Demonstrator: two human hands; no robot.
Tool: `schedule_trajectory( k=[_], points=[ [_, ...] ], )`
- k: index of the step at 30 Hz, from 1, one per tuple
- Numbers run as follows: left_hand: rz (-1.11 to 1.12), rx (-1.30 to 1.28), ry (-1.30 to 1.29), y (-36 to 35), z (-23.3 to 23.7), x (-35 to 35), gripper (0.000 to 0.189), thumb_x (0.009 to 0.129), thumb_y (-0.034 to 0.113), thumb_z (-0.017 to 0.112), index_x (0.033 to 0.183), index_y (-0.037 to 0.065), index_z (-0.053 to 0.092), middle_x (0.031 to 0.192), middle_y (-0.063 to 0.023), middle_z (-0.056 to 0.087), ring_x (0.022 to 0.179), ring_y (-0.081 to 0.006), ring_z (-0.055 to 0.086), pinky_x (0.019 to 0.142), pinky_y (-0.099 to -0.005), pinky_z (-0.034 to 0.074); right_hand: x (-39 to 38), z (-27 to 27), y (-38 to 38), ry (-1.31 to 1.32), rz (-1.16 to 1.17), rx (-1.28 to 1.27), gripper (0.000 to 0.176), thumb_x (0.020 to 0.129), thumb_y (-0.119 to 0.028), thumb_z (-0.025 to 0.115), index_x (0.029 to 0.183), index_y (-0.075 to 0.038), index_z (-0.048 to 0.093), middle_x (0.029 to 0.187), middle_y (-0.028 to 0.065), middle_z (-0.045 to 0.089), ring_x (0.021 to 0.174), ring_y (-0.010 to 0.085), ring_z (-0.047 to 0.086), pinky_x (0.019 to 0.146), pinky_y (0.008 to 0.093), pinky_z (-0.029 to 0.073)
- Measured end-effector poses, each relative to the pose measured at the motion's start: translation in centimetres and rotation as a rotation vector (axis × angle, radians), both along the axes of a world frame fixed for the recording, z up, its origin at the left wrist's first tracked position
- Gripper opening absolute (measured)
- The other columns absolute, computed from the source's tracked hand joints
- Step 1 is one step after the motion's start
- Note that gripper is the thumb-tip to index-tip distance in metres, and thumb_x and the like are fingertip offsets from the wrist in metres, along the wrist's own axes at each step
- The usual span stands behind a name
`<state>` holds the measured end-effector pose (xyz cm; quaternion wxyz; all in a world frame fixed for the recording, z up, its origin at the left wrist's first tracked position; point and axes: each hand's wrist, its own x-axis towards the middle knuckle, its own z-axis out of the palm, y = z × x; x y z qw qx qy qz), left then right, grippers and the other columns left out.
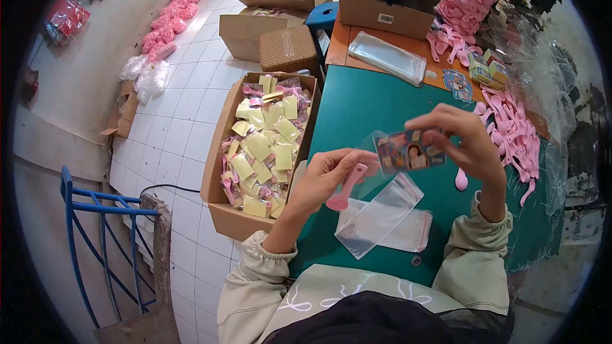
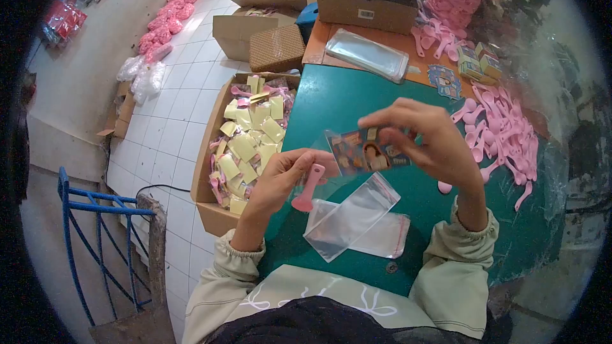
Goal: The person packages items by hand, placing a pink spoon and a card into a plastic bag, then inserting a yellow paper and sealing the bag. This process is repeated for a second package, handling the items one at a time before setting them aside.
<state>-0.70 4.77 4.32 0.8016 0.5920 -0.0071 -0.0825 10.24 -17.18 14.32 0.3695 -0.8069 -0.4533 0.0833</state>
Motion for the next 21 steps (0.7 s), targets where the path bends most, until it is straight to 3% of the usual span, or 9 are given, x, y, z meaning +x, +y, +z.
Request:
schedule_trajectory(
  k=[2,8,11,12,15,18,21],
  points=[
    [-0.020,0.004,-0.016,0.0,0.3,-0.4,0.030,0.096,0.021,0.048,0.106,-0.004,0.061,0.086,-0.0056,0.064,0.075,-0.0075,0.056,0.067,-0.0203,0.046,-0.7,0.1,0.5,-0.023,0.004,-0.100,0.022,0.082,-0.003,0.060,0.102,-0.010,0.066,0.082,0.0073,0.059,0.073,0.0211,0.061,0.063,0.0311,0.049],
    [-0.146,0.148,0.004,0.2,-0.2,-0.8,0.032,0.095,0.023,0.051,0.105,-0.005,0.062,0.083,-0.0030,0.064,0.075,-0.0048,0.053,0.066,-0.0194,0.045,-1.7,-0.5,1.3,-0.141,0.107,-0.037,0.019,0.077,-0.003,0.064,0.095,-0.008,0.064,0.082,0.0089,0.060,0.071,0.0216,0.062,0.063,0.0306,0.049],
    [-0.171,0.139,-0.003,0.0,0.2,-0.9,0.031,0.095,0.022,0.051,0.106,-0.005,0.062,0.084,-0.0028,0.064,0.075,-0.0046,0.054,0.066,-0.0196,0.045,-2.9,-0.8,1.7,-0.123,-0.002,-0.023,0.018,0.071,-0.002,0.070,0.087,-0.005,0.063,0.079,0.0051,0.061,0.069,0.0171,0.061,0.059,0.0277,0.049],
    [-0.169,0.125,-0.014,-0.2,0.3,-0.9,0.031,0.095,0.022,0.051,0.106,-0.004,0.062,0.085,-0.0029,0.064,0.076,-0.0048,0.054,0.066,-0.0197,0.045,-3.1,-1.0,1.9,-0.076,0.027,-0.039,0.018,0.072,-0.005,0.070,0.087,-0.005,0.061,0.079,0.0066,0.060,0.069,0.0196,0.061,0.060,0.0291,0.049],
    [-0.168,0.107,-0.131,-0.7,-0.5,-0.9,0.033,0.095,0.020,0.050,0.117,-0.003,0.056,0.091,-0.0014,0.063,0.076,-0.0053,0.054,0.067,-0.0190,0.044,-3.6,-2.2,2.5,0.057,0.080,-0.064,0.022,0.074,-0.012,0.071,0.088,-0.004,0.056,0.079,0.0098,0.059,0.070,0.0253,0.060,0.062,0.0325,0.048],
    [-0.224,0.064,-0.015,-0.8,-0.7,-1.0,0.041,0.094,0.018,0.051,0.130,0.000,0.044,0.097,-0.0036,0.063,0.079,-0.0072,0.057,0.067,-0.0210,0.046,-3.9,-3.8,3.0,0.162,0.067,-0.064,0.023,0.075,-0.014,0.070,0.091,-0.003,0.057,0.075,0.0111,0.056,0.068,0.0279,0.058,0.059,0.0349,0.045],
    [-0.157,0.289,-0.093,-0.6,-0.6,-1.3,0.051,0.092,0.018,0.055,0.136,0.003,0.034,0.097,-0.0065,0.065,0.082,-0.0090,0.060,0.068,-0.0236,0.048,-3.5,-4.8,2.3,0.053,0.244,-0.039,0.019,0.076,-0.012,0.069,0.090,-0.003,0.059,0.075,0.0116,0.057,0.065,0.0273,0.057,0.059,0.0343,0.045]
  ],
)
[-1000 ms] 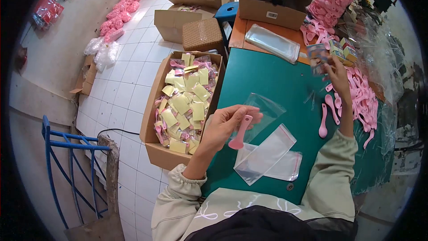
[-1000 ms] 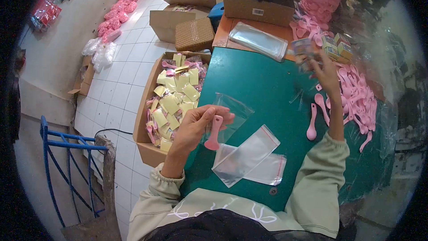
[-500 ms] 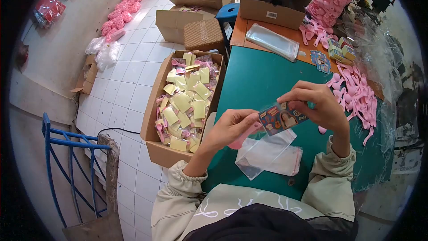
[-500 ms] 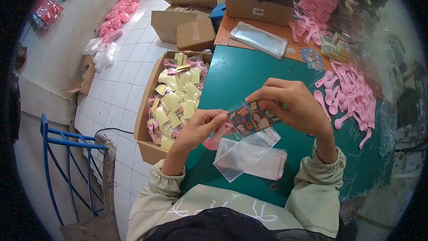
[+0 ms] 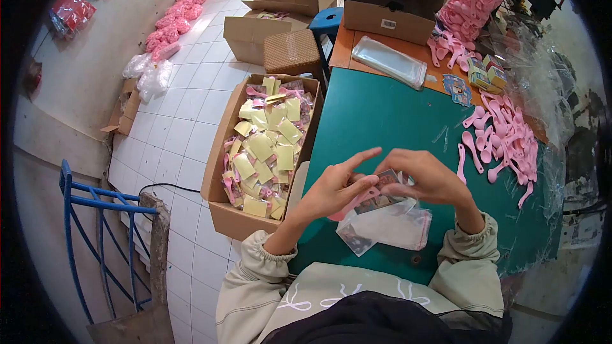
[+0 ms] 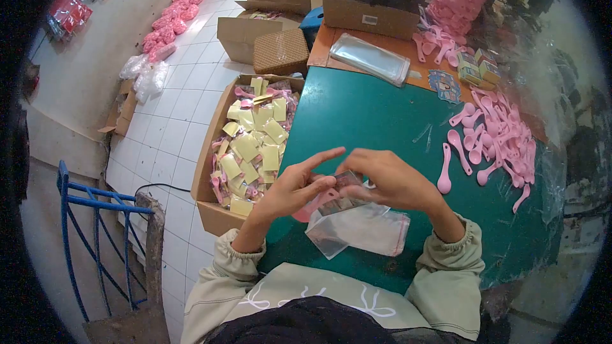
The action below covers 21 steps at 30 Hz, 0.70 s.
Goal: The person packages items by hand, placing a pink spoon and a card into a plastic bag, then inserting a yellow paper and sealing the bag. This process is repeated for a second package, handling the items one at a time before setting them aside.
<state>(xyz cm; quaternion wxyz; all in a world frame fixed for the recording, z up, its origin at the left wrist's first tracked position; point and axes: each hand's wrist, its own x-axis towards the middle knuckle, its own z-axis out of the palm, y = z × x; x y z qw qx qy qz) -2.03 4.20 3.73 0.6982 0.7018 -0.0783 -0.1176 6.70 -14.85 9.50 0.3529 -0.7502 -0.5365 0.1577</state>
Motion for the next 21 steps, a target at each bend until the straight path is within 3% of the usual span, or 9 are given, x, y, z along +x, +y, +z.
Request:
schedule_trajectory(
  k=[3,7,9,12,13,16,21],
  points=[
    [-0.015,0.368,0.081,-0.3,2.7,-0.2,0.056,0.089,0.018,0.060,0.136,0.005,0.033,0.095,-0.0089,0.066,0.086,-0.0117,0.062,0.071,-0.0250,0.050,0.1,-1.3,-0.7,0.159,0.000,-0.087,0.015,0.076,-0.011,0.067,0.086,-0.002,0.062,0.073,0.0114,0.059,0.061,0.0255,0.055,0.057,0.0328,0.044],
    [-0.121,0.250,0.028,1.9,0.8,-0.1,0.060,0.085,0.016,0.065,0.135,0.005,0.033,0.093,-0.0109,0.067,0.087,-0.0140,0.063,0.075,-0.0261,0.050,0.4,-1.2,-1.6,0.301,-0.257,-0.103,0.014,0.075,-0.011,0.070,0.077,-0.001,0.060,0.066,0.0062,0.058,0.061,0.0142,0.055,0.055,0.0279,0.043],
    [-0.077,0.079,-0.054,3.4,-1.5,-0.3,0.063,0.084,0.015,0.066,0.135,0.006,0.032,0.094,-0.0116,0.067,0.087,-0.0154,0.063,0.076,-0.0267,0.050,1.1,-1.4,-2.3,0.491,-0.433,-0.172,0.017,0.075,-0.012,0.072,0.076,-0.001,0.059,0.064,0.0024,0.056,0.064,0.0087,0.054,0.055,0.0254,0.042],
    [0.158,-0.219,0.031,3.4,-2.0,-0.6,0.064,0.083,0.014,0.068,0.135,0.007,0.032,0.096,-0.0123,0.067,0.087,-0.0151,0.063,0.076,-0.0269,0.051,1.7,-2.4,-2.6,0.591,-0.431,-0.090,0.020,0.075,-0.015,0.073,0.073,-0.002,0.058,0.065,-0.0014,0.054,0.066,0.0048,0.052,0.057,0.0233,0.042],
    [0.195,-0.206,0.055,3.4,-1.6,-0.6,0.062,0.083,0.012,0.067,0.135,0.006,0.033,0.094,-0.0118,0.067,0.085,-0.0138,0.063,0.073,-0.0252,0.051,1.3,-2.5,-2.3,0.780,-0.396,0.070,0.021,0.076,-0.015,0.073,0.073,-0.001,0.058,0.065,-0.0029,0.053,0.065,0.0053,0.051,0.057,0.0216,0.040],
    [0.222,-0.149,0.046,3.4,-1.6,-0.3,0.059,0.084,0.011,0.065,0.134,0.006,0.035,0.093,-0.0114,0.066,0.083,-0.0118,0.062,0.071,-0.0238,0.050,1.2,-0.8,-1.9,0.747,-0.408,0.104,0.019,0.076,-0.014,0.073,0.073,-0.002,0.059,0.066,-0.0026,0.055,0.066,0.0054,0.051,0.058,0.0204,0.039],
    [0.151,-0.201,0.055,2.8,-2.0,-0.2,0.057,0.085,0.009,0.065,0.133,0.006,0.036,0.094,-0.0101,0.066,0.084,-0.0103,0.061,0.072,-0.0228,0.049,1.8,-3.6,-2.4,0.684,-0.477,0.156,0.015,0.076,-0.010,0.071,0.075,-0.001,0.059,0.070,-0.0003,0.059,0.066,0.0052,0.052,0.058,0.0203,0.040]
  ],
)
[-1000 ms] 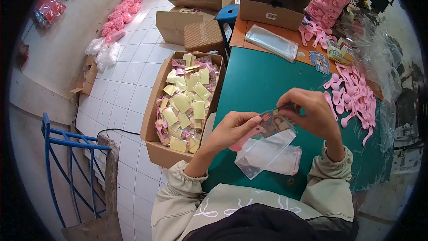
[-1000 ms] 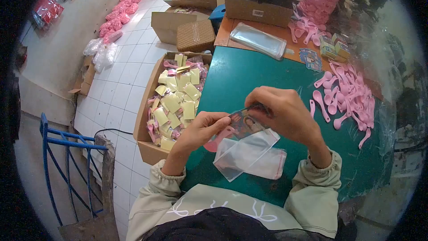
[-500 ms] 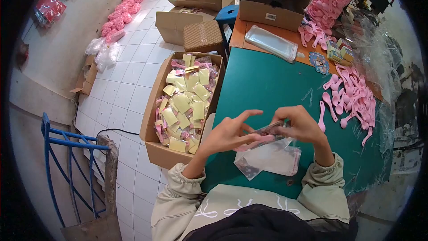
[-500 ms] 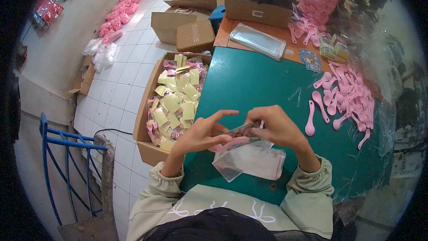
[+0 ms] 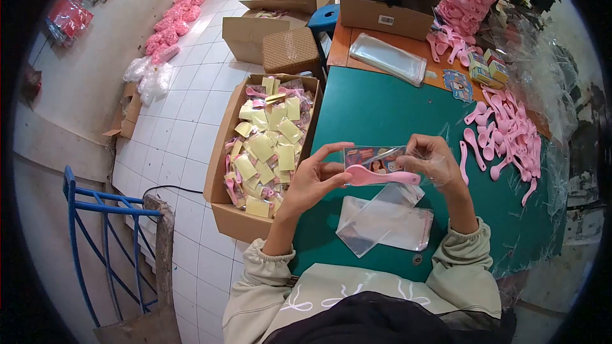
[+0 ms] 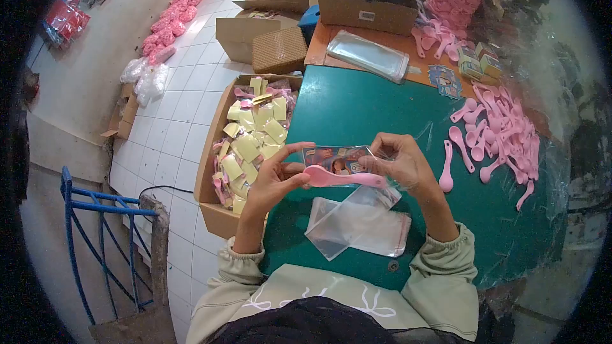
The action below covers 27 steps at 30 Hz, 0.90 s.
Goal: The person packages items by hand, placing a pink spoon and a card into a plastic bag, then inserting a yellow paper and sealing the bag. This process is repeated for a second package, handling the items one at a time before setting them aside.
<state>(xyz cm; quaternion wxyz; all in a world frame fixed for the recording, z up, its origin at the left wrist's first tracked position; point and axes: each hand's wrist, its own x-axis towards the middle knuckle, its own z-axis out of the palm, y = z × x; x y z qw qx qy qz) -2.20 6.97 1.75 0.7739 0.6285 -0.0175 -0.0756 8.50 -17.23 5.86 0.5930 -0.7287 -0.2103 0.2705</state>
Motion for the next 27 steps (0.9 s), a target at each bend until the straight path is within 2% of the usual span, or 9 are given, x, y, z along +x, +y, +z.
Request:
schedule_trajectory(
  k=[1,4,7,8,12,15,18,21,27],
  points=[
    [-0.016,0.007,0.007,0.0,-0.3,0.1,0.056,0.085,0.009,0.064,0.133,0.006,0.035,0.097,-0.0101,0.065,0.085,-0.0096,0.060,0.073,-0.0227,0.049,0.1,-0.3,-0.1,-0.017,0.006,0.026,0.014,0.076,-0.009,0.071,0.076,-0.001,0.059,0.069,0.0000,0.059,0.065,0.0048,0.051,0.058,0.0200,0.040],
    [0.328,0.251,-0.115,-1.4,-2.3,0.5,0.053,0.092,0.014,0.054,0.137,0.006,0.026,0.107,-0.0171,0.061,0.091,-0.0170,0.062,0.077,-0.0273,0.051,-0.3,0.2,0.4,-0.262,-0.150,-0.133,0.012,0.076,-0.007,0.070,0.080,0.000,0.061,0.070,0.0015,0.060,0.065,0.0061,0.054,0.059,0.0211,0.042],
    [0.156,-0.160,0.141,-3.1,-1.9,0.1,0.055,0.097,0.021,0.045,0.141,0.008,0.015,0.112,-0.0205,0.058,0.097,-0.0227,0.062,0.077,-0.0304,0.052,-1.5,0.7,2.3,-0.638,-0.188,-0.151,0.017,0.076,-0.006,0.070,0.091,-0.001,0.062,0.076,0.0054,0.063,0.070,0.0114,0.059,0.062,0.0240,0.046],
    [0.021,-0.236,0.192,-3.3,-2.4,-0.1,0.060,0.099,0.024,0.035,0.143,0.009,-0.004,0.110,-0.0219,0.058,0.099,-0.0274,0.062,0.078,-0.0338,0.053,-1.5,-0.2,2.3,-0.711,-0.057,-0.180,0.026,0.077,-0.009,0.069,0.101,-0.004,0.061,0.090,0.0095,0.063,0.076,0.0194,0.062,0.065,0.0286,0.049],
    [-0.051,-0.185,0.290,-3.2,-3.2,-1.0,0.066,0.099,0.016,0.032,0.141,0.015,-0.019,0.114,-0.0254,0.056,0.101,-0.0318,0.061,0.081,-0.0378,0.053,-2.4,-1.2,1.9,-0.709,0.185,-0.330,0.028,0.077,-0.011,0.069,0.103,-0.006,0.059,0.106,0.0122,0.057,0.087,0.0258,0.059,0.073,0.0332,0.049],
    [-0.076,-0.140,0.242,-3.2,-3.7,-1.2,0.066,0.099,0.011,0.032,0.142,0.016,-0.017,0.114,-0.0237,0.056,0.101,-0.0296,0.061,0.080,-0.0366,0.053,-2.7,-2.2,2.2,-0.808,0.267,-0.355,0.026,0.076,-0.010,0.069,0.099,-0.005,0.058,0.101,0.0132,0.054,0.090,0.0262,0.056,0.072,0.0338,0.049],
    [-0.073,-0.130,0.209,-3.2,-3.8,-1.1,0.066,0.097,0.006,0.033,0.143,0.013,-0.013,0.107,-0.0197,0.059,0.098,-0.0245,0.061,0.082,-0.0347,0.054,-3.7,-3.7,3.5,-0.708,0.279,-0.269,0.022,0.076,-0.008,0.068,0.094,-0.003,0.056,0.095,0.0136,0.050,0.087,0.0263,0.054,0.069,0.0340,0.048],
    [-0.094,0.021,0.138,-3.4,-3.3,-1.2,0.065,0.097,0.006,0.034,0.144,0.012,-0.010,0.105,-0.0163,0.059,0.093,-0.0213,0.062,0.084,-0.0345,0.053,-4.0,-4.3,4.3,-0.556,0.267,-0.216,0.020,0.075,-0.011,0.067,0.086,-0.003,0.053,0.089,0.0137,0.049,0.085,0.0304,0.052,0.071,0.0378,0.045],
    [-0.063,0.064,0.146,-3.5,-2.4,-1.4,0.066,0.096,0.007,0.038,0.146,0.015,-0.004,0.099,-0.0143,0.060,0.088,-0.0146,0.059,0.080,-0.0287,0.052,-3.7,-4.2,4.0,-0.558,0.356,-0.219,0.020,0.074,-0.011,0.067,0.082,-0.002,0.052,0.085,0.0126,0.049,0.081,0.0292,0.050,0.072,0.0379,0.042]
  ],
)
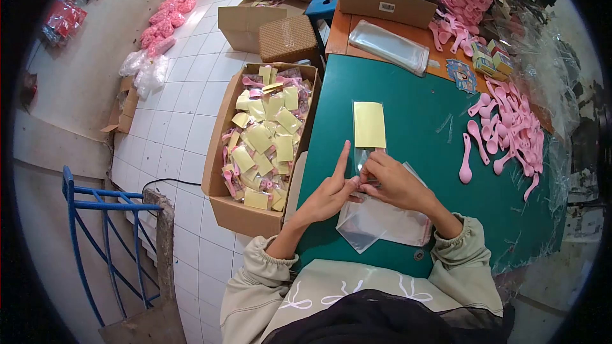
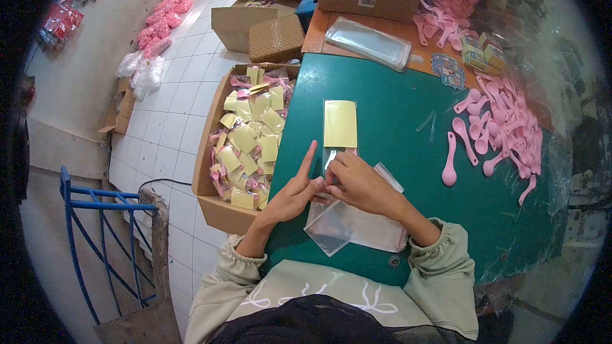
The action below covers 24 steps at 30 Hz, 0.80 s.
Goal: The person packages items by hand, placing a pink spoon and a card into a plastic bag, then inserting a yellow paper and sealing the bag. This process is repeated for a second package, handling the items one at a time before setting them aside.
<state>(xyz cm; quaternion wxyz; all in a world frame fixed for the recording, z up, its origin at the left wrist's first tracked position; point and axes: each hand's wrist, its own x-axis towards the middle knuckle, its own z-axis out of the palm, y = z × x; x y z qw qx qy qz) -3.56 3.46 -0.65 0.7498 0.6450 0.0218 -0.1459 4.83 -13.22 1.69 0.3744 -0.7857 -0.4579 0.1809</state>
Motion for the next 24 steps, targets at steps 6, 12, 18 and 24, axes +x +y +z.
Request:
schedule_trajectory(
  k=[6,12,18,24],
  points=[
    [0.011,0.010,0.047,0.6,-2.0,1.2,0.066,0.094,0.010,0.045,0.145,0.010,0.003,0.089,-0.0101,0.062,0.076,-0.0151,0.061,0.072,-0.0308,0.054,-0.8,-0.5,0.4,-0.260,0.068,0.047,0.019,0.072,-0.008,0.068,0.079,-0.006,0.051,0.081,0.0085,0.047,0.077,0.0269,0.049,0.070,0.0366,0.040],
    [0.108,0.101,0.019,0.0,-1.5,0.9,0.065,0.092,0.003,0.042,0.144,0.010,0.004,0.089,-0.0136,0.064,0.079,-0.0179,0.065,0.074,-0.0314,0.055,-0.8,0.5,-1.3,-0.035,0.239,0.072,0.016,0.076,-0.009,0.065,0.078,-0.003,0.050,0.079,0.0087,0.047,0.074,0.0237,0.049,0.068,0.0328,0.039],
    [0.051,-0.137,0.097,0.5,-0.5,0.8,0.065,0.092,-0.001,0.035,0.144,0.012,-0.001,0.101,-0.0202,0.063,0.090,-0.0234,0.065,0.078,-0.0311,0.054,5.9,5.6,-15.1,0.508,0.007,0.188,0.013,0.078,-0.009,0.065,0.079,-0.004,0.053,0.077,0.0018,0.050,0.071,0.0124,0.049,0.063,0.0269,0.040],
    [-0.073,-0.187,0.036,0.9,-1.8,1.0,0.040,0.096,0.004,0.036,0.135,0.007,0.031,0.113,-0.0200,0.058,0.102,-0.0247,0.061,0.083,-0.0316,0.052,9.2,5.2,-24.8,-0.552,-1.164,-0.824,0.034,0.080,-0.007,0.060,0.112,0.000,0.050,0.102,0.0139,0.056,0.090,0.0266,0.058,0.081,0.0333,0.045]
  ],
)
